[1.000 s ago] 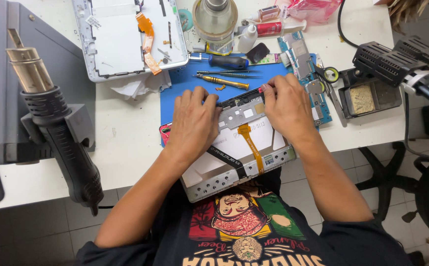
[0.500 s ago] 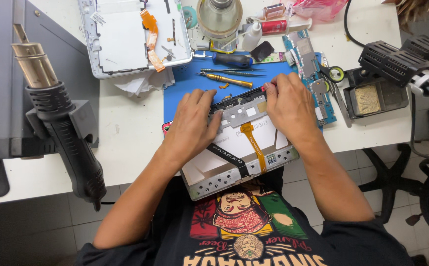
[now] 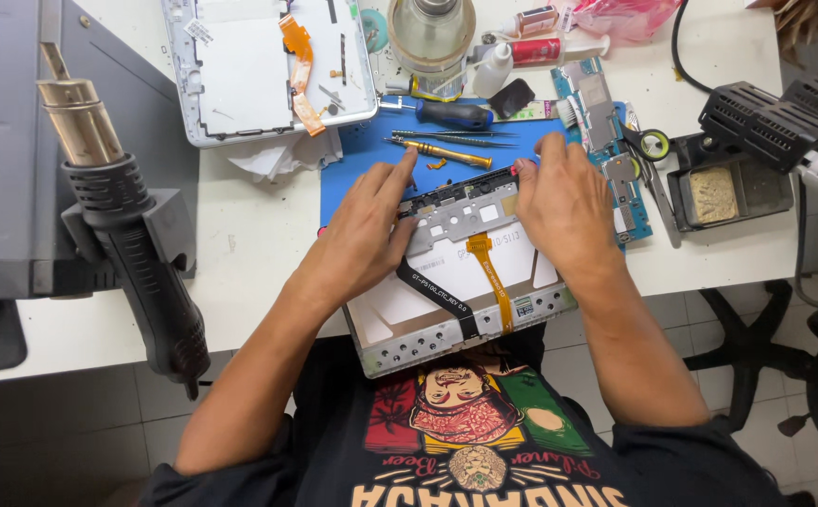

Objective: The person assembles a tablet by placing red plastic side pieces onto the chassis, then installing the motherboard and connecting ribbon cables. The person works at a bench with various tools and parts visible.

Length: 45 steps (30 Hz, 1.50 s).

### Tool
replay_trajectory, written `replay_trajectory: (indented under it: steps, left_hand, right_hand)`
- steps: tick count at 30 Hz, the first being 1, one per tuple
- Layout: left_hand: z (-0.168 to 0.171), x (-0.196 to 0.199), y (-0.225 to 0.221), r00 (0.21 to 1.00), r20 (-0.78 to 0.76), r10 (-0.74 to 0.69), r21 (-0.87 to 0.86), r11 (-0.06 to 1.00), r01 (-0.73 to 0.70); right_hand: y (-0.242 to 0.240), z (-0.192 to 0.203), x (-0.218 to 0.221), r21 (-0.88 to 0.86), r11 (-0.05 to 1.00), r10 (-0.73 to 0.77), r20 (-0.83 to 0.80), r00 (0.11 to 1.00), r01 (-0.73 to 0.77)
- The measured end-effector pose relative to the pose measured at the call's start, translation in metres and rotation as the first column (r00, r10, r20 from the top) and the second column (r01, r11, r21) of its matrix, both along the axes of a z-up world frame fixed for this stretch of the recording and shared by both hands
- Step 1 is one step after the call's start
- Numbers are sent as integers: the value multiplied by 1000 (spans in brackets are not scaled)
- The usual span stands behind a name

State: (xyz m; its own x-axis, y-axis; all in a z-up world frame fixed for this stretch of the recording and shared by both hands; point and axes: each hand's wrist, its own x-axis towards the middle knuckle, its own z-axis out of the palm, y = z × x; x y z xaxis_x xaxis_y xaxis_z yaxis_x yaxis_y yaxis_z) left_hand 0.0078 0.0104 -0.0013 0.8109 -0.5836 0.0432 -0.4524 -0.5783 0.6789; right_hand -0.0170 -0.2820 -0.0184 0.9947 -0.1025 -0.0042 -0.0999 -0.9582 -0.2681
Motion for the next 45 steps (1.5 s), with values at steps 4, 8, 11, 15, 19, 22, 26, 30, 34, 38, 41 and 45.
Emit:
replay_trajectory:
  steps: [4,8,11,15,19,22,26,30,34,38,41,45]
  left_hand:
    - [-10,0,3,999,32,-12,-1,1000,12]
    - [-12,-2,1,997,78,-10,-1,1000,10]
    - [-13,-6,0,994,109,-1,17,1000,-1]
    - [-27,-4,1,984,176,-24,31,999,19]
    - [-31,-5,1,981,195,-16,18,1000,12]
    - [-35,-4,1,979,201,-17,-9,1000,20]
    - [-30,-5,-3,973,228,-23,-12,1000,26]
    - [-39,-10,-6,952,306,-9,23,1000,2]
    - [-43,-9,-8,948,319,5,19,1000,-11]
    - [-46,-10,-8,935,354,10,0,1000,-11]
    - [-45,-11,-9,929,370,21,-8,1000,-19]
    - [-46,-11,-9,919,393,26,-12,1000,-22]
  right_hand:
    - [7,8,-7,-42,999,-6,-11,1000,5]
    - [8,12,-7,-110,994,9,0,1000,-9]
    - [9,12,-3,-151,986,87,124,989,-68]
    - [20,8,18,-85,922,384,327,864,-377]
    - [40,4,29,-57,860,495,332,803,-507]
    - [39,5,36,-35,839,531,269,804,-542]
    - [35,8,40,68,850,503,196,842,-523]
    - [33,19,34,284,848,421,151,895,-447]
    - [35,27,22,410,845,343,76,936,-343]
    - [36,23,12,398,843,334,136,933,-360]
    - [39,16,5,349,845,349,214,912,-405]
    - [41,11,-3,319,839,360,281,890,-440]
